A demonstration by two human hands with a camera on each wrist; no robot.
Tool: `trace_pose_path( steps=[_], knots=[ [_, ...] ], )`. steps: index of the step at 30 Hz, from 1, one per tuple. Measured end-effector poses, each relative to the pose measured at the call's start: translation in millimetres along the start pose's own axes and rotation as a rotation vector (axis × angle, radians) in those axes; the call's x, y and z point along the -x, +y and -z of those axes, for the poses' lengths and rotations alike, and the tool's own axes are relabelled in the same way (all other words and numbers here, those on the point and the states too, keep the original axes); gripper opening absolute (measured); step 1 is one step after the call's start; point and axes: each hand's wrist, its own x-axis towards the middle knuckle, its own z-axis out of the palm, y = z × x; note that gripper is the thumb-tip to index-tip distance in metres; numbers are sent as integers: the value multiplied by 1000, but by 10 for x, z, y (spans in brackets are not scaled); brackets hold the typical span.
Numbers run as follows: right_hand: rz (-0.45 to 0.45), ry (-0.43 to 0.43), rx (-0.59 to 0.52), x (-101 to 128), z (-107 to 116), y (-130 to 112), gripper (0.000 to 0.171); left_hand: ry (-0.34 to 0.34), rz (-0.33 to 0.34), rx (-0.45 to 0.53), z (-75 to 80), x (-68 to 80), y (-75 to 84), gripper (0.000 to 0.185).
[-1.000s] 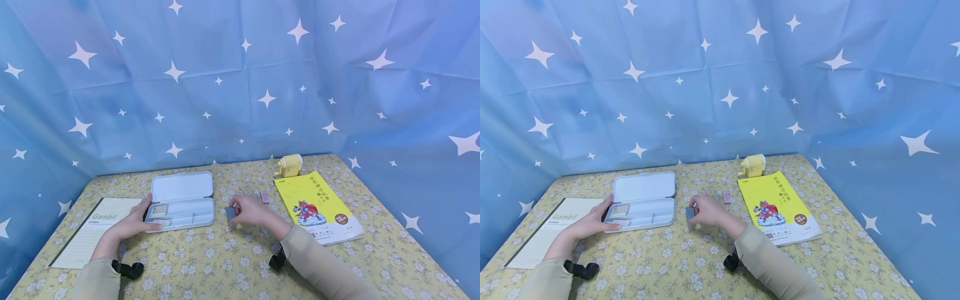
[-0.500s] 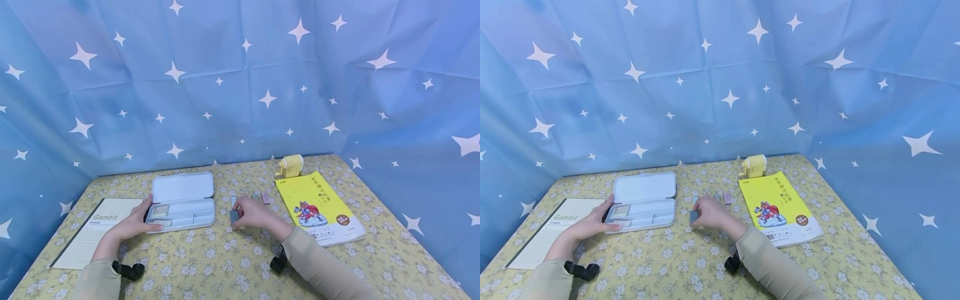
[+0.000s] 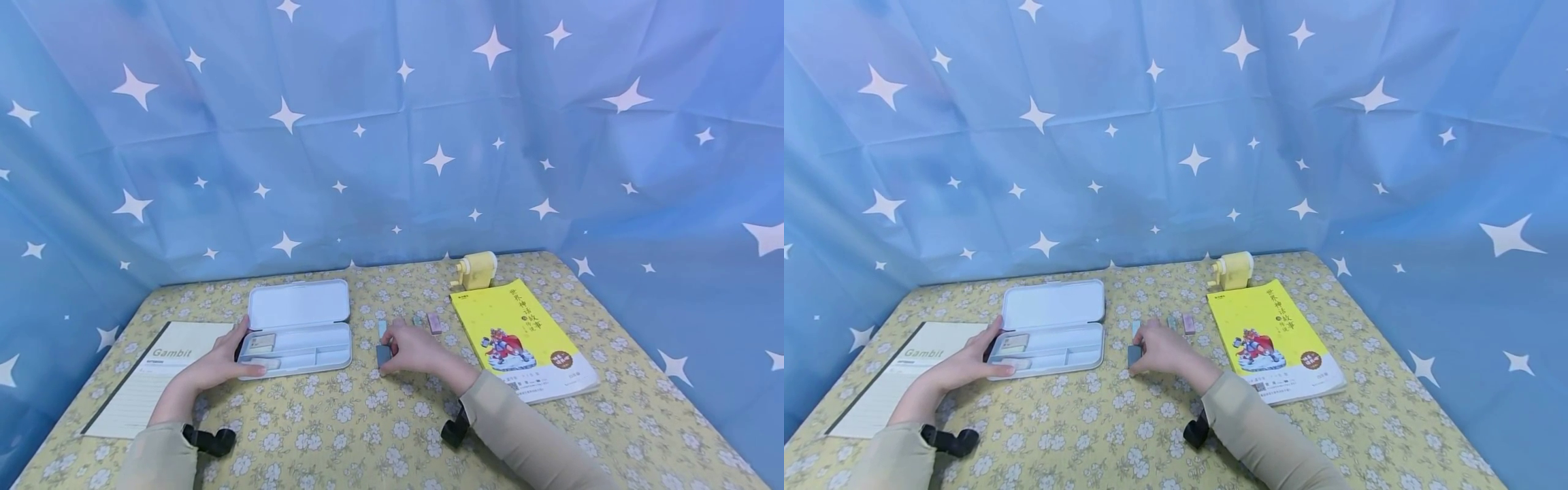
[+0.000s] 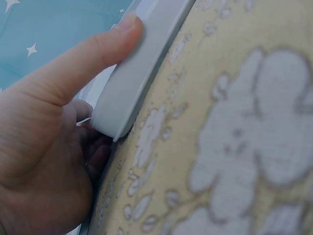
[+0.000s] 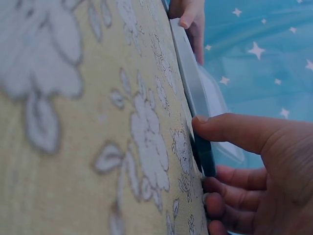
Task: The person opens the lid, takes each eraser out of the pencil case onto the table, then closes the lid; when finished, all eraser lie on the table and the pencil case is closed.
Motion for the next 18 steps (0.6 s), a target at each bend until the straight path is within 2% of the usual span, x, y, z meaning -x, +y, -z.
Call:
trace_pose_path(
  steps=[18],
  knots=[
    [-11, -8, -15, -8, 0, 22, 50, -8, -1, 15, 5, 0, 23, 121]
  ],
)
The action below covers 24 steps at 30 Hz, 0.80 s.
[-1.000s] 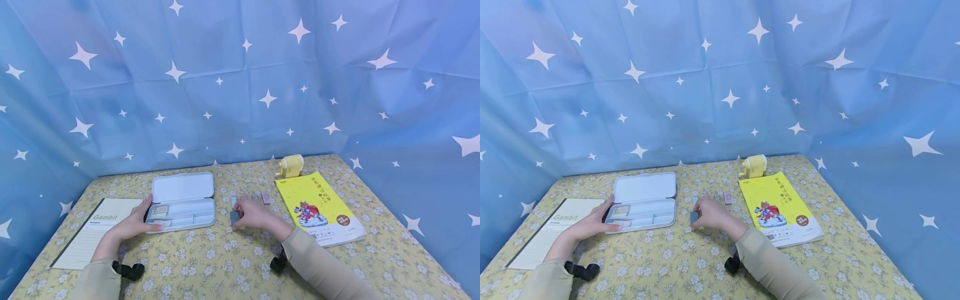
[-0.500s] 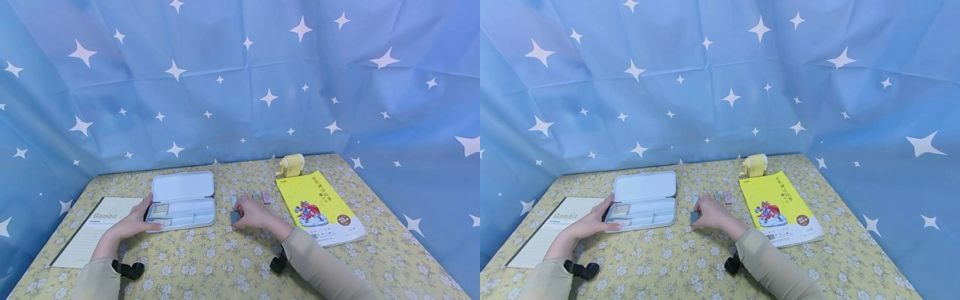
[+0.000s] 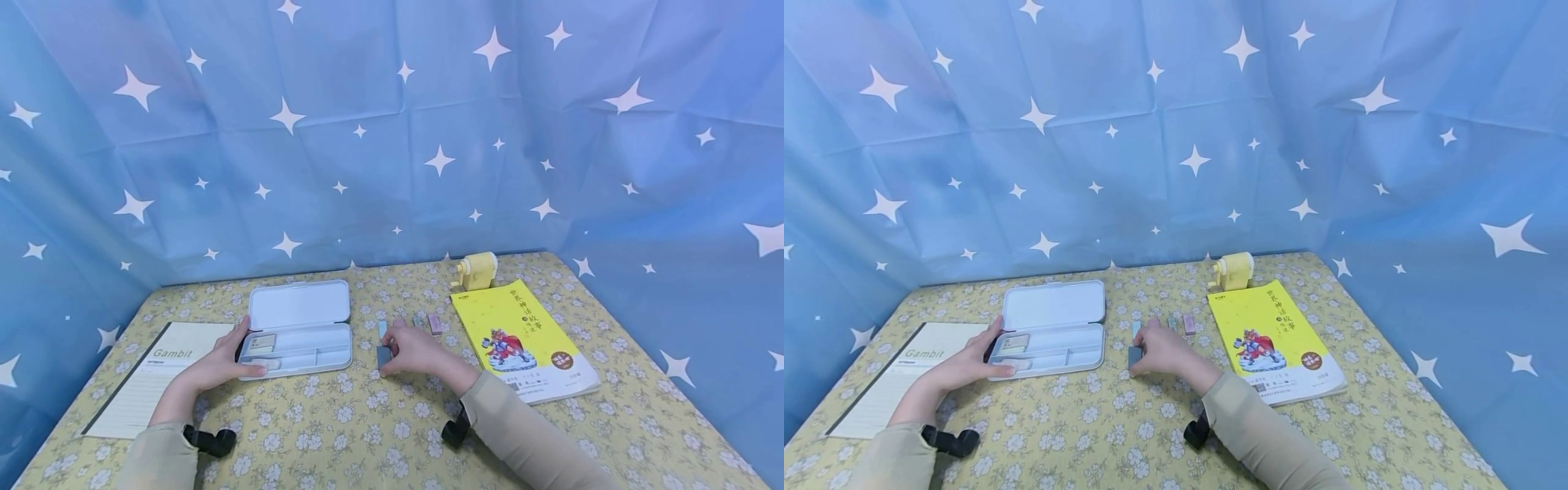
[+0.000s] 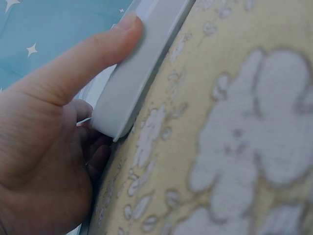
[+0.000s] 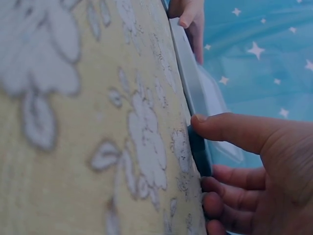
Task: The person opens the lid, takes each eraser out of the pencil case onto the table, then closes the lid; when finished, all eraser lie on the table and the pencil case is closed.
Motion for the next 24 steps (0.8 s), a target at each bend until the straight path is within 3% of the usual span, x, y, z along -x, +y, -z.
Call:
trace_pose_path(
  steps=[7, 11, 18, 24],
  knots=[
    [-13, -36, -40, -26, 90, -69, 45, -9, -9, 7, 12, 2, 4, 120],
    [40, -61, 4, -117, 172, -213, 42, -14, -5, 5, 9, 3, -9, 119],
    [151, -139, 5, -465, 231, -523, 40, -9, 2, -6, -1, -2, -19, 120],
    [263, -288, 96, -806, 157, -728, 45, -5, 9, -17, 4, -10, -31, 120]
  ],
)
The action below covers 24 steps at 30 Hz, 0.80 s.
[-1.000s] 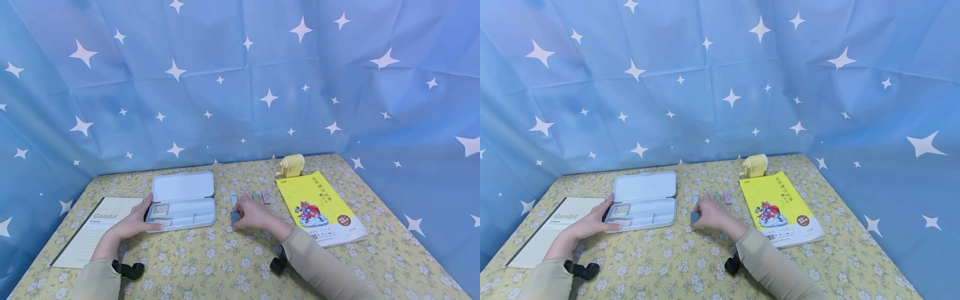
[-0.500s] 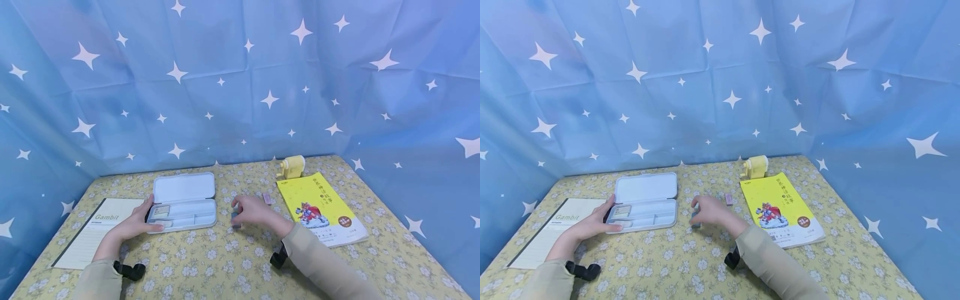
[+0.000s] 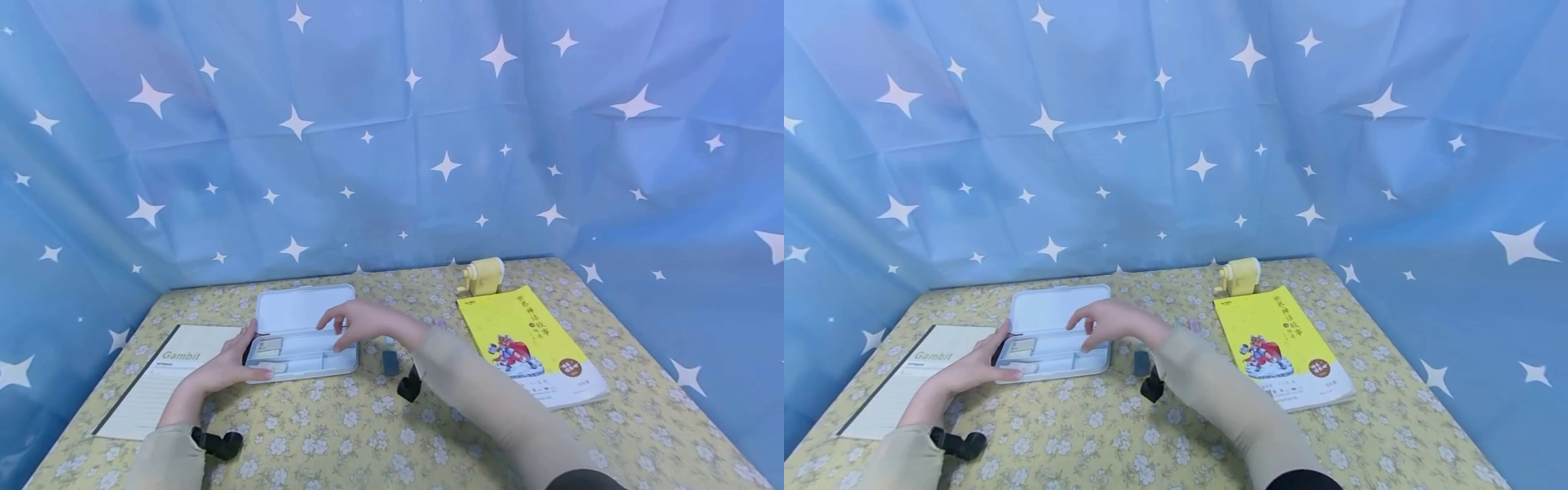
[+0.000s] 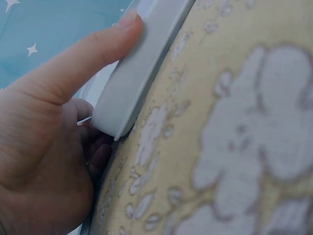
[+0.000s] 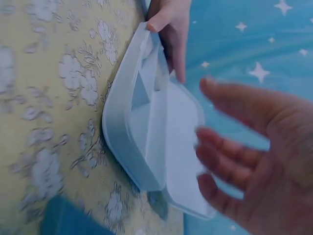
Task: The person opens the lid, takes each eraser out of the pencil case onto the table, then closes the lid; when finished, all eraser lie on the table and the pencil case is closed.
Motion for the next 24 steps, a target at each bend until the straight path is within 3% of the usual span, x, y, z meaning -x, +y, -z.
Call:
trace_pose_path(
  steps=[5, 11, 24],
  knots=[
    [65, -94, 14, -287, -17, -86, 47, 0, 3, -15, 7, -2, 3, 120],
    [78, -122, 17, -555, -68, -144, 45, -10, 10, -30, -6, 1, 34, 121],
    [62, -218, 4, -855, -252, -327, 52, -13, 4, -13, 12, 39, 40, 122]
  ],
)
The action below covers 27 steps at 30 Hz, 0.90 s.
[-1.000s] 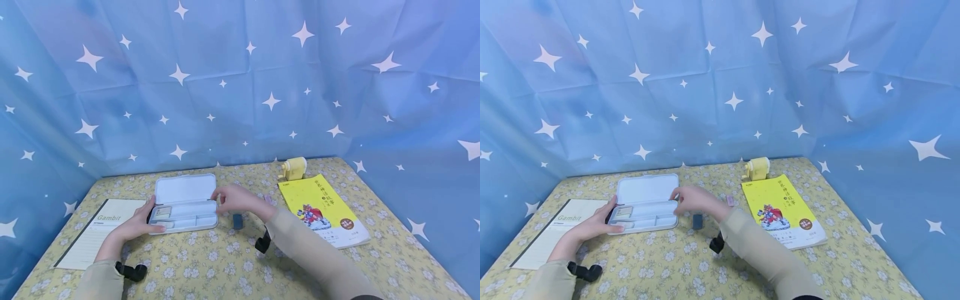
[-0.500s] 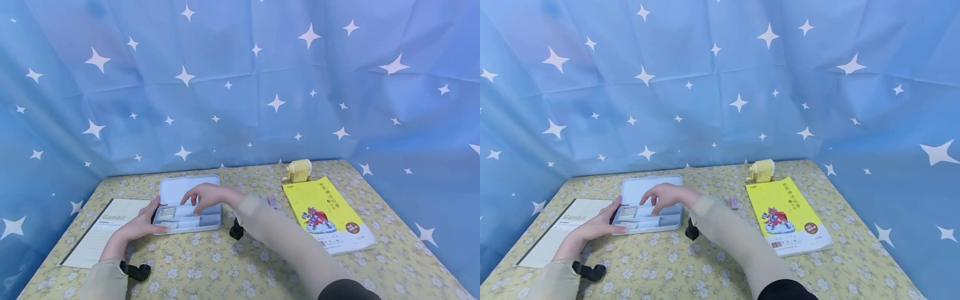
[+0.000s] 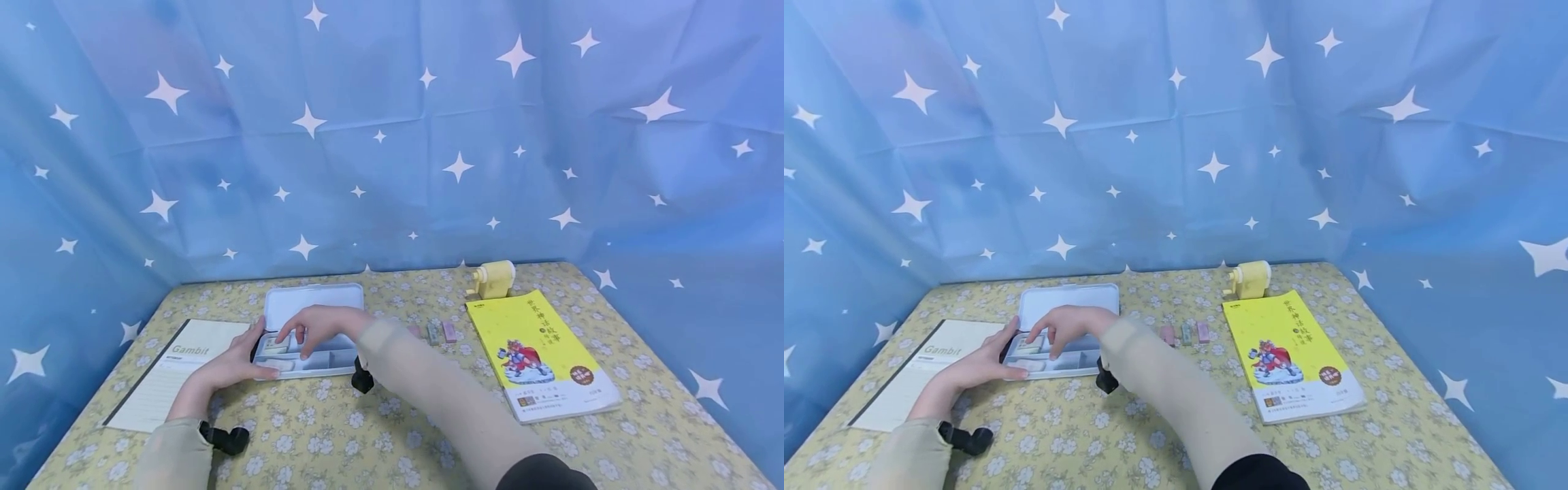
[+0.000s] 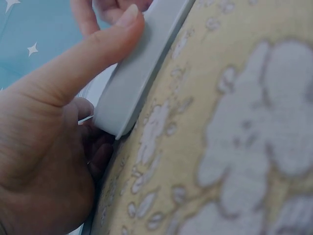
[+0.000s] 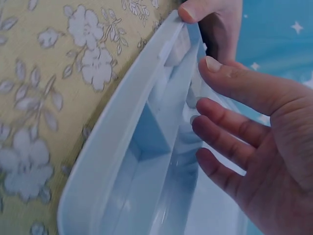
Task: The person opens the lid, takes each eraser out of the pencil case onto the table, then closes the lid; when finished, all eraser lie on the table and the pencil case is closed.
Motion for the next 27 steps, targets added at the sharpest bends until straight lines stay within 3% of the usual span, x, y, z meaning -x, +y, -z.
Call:
trace_pose_path(
  steps=[7, 27],
  knots=[
    [25, -56, -8, -119, -49, -67, 55, 14, -3, -2, 12, -17, -21, 122],
    [10, -112, 131, -250, -146, -142, 63, 19, -1, -3, 9, -50, -61, 122]
  ],
)
